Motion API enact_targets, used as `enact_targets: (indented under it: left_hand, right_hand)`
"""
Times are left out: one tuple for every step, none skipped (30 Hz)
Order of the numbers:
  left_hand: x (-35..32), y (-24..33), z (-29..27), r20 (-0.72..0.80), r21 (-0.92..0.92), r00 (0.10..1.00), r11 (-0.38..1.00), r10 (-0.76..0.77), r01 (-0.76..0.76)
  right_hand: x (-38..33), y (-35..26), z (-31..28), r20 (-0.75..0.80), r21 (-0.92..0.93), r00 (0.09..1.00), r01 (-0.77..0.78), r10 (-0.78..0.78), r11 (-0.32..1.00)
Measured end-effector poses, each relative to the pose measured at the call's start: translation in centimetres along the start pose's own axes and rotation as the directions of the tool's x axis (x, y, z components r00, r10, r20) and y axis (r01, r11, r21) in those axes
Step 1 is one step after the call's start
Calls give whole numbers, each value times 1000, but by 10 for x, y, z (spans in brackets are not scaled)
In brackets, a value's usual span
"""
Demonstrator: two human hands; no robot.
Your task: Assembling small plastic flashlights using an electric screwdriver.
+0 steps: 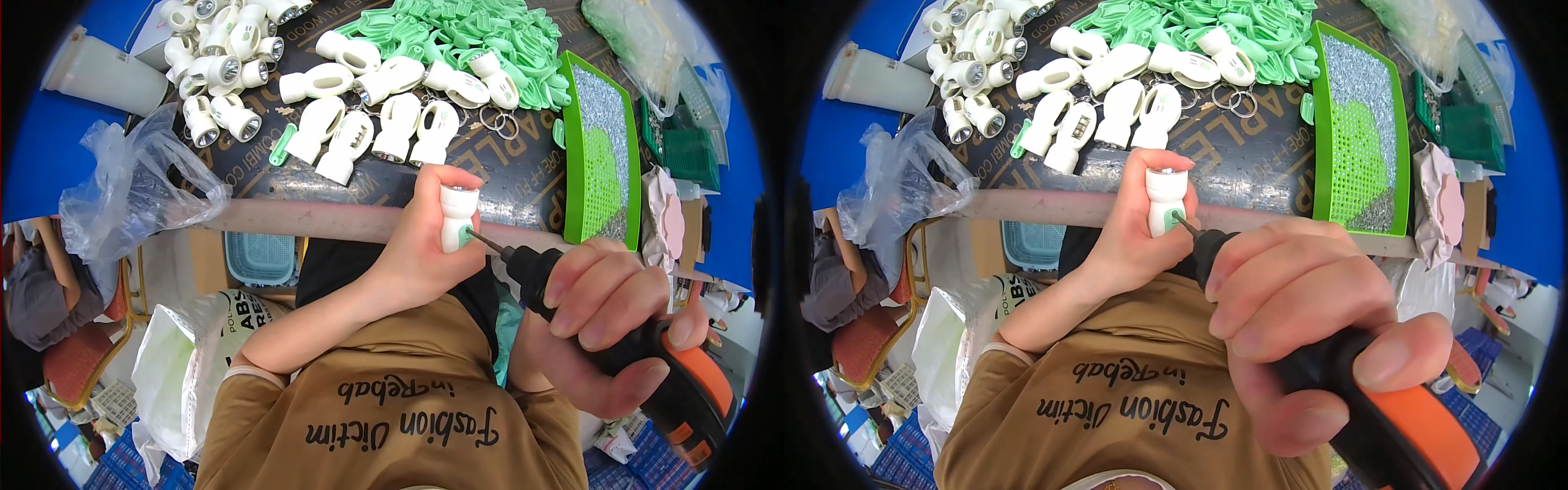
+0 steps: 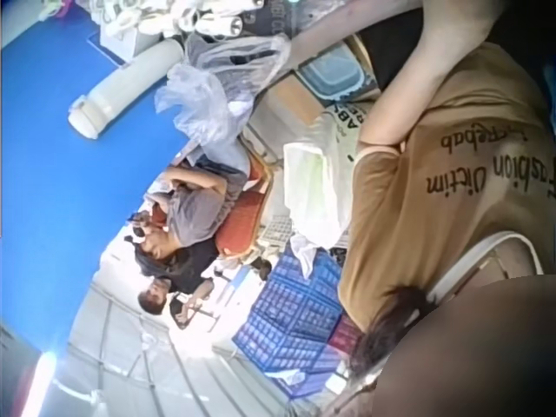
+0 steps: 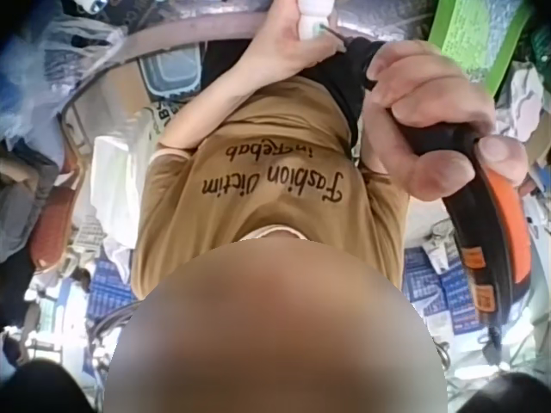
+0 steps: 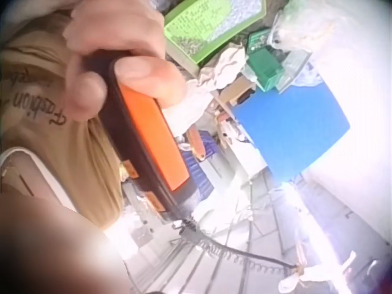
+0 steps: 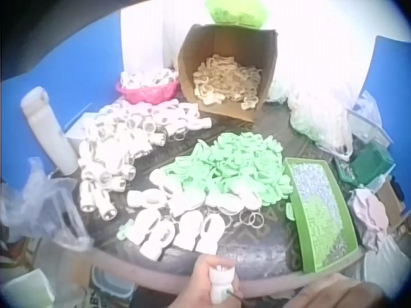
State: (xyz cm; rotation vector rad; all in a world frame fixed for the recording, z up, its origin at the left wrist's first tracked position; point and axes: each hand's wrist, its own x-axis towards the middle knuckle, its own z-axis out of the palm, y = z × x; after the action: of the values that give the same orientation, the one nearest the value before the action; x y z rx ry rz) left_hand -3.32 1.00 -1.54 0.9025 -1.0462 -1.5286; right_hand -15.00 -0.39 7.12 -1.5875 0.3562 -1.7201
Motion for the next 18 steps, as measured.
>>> enact_targets:
  left_hand:
    - [0,-1,0,-4,-2,1000,1000,-6,6]
    - [0,0,0,-6,-2,1000,1000,-9,9]
    - [0,-1,0,-5,0,1000,1000,-8,8]
    - [0,-2,1,-6,39,1000,999,26,-25]
    - [0,-2,1,-9,79,998,995,57,-56]
    - [1,-2,1,-10,81,998,995,56,-55]
    - [1,-2,1,-9,78,998,996,55,-54]
    - [1,0,1,-8,75,998,996,55,-54]
    - [1,3,0,-6,78,998,995,55,-54]
    - [1,9,-1,-15,38,1000,999,-26,27]
    - [2,13,-1,-17,-3,994,995,-105,105]
    - [3,10,-2,-14,0,995,995,-101,101]
    - [3,3,-4,31,36,999,999,32,-34]
    - [4,3,-3,77,64,984,984,160,-165]
    - [4,5,-3,78,65,984,984,159,-165]
    - [3,10,-2,61,-57,997,997,52,-48]
    - [1,15,-1,54,-177,997,982,-58,66]
    - [-1,18,-1,50,-176,997,982,-61,69]
  right_hand:
    - [0,0,0,13,-16,1000,9,-9,1000]
    - [0,0,0,12,-16,1000,11,-10,1000]
    - [0,-1,0,-9,1,1000,-4,4,1000]
    - [-1,-2,0,-31,19,999,-18,18,1000]
    - [0,0,0,-32,20,999,-19,20,1000]
    - [0,1,-1,-26,28,1000,-2,3,1000]
    - [0,2,-1,-20,36,1000,15,-14,999]
    - [0,2,-1,-22,36,1000,17,-16,999]
    - [0,2,-2,-18,37,1000,21,-20,999]
    - [0,3,-2,-13,38,1000,25,-25,999]
    - [1,4,-5,-61,84,998,14,-9,996]
    - [3,6,-6,-106,131,994,4,10,991]
    - [5,2,-3,-204,183,978,-10,48,983]
    - [6,-2,-5,-211,225,976,-9,58,974]
    - [9,-6,-11,-216,267,974,-8,68,964]
    - [12,-12,-17,-224,270,973,3,60,963]
    - [11,-15,-25,-234,244,972,45,14,969]
    - [11,-18,-34,-243,216,969,85,-31,973]
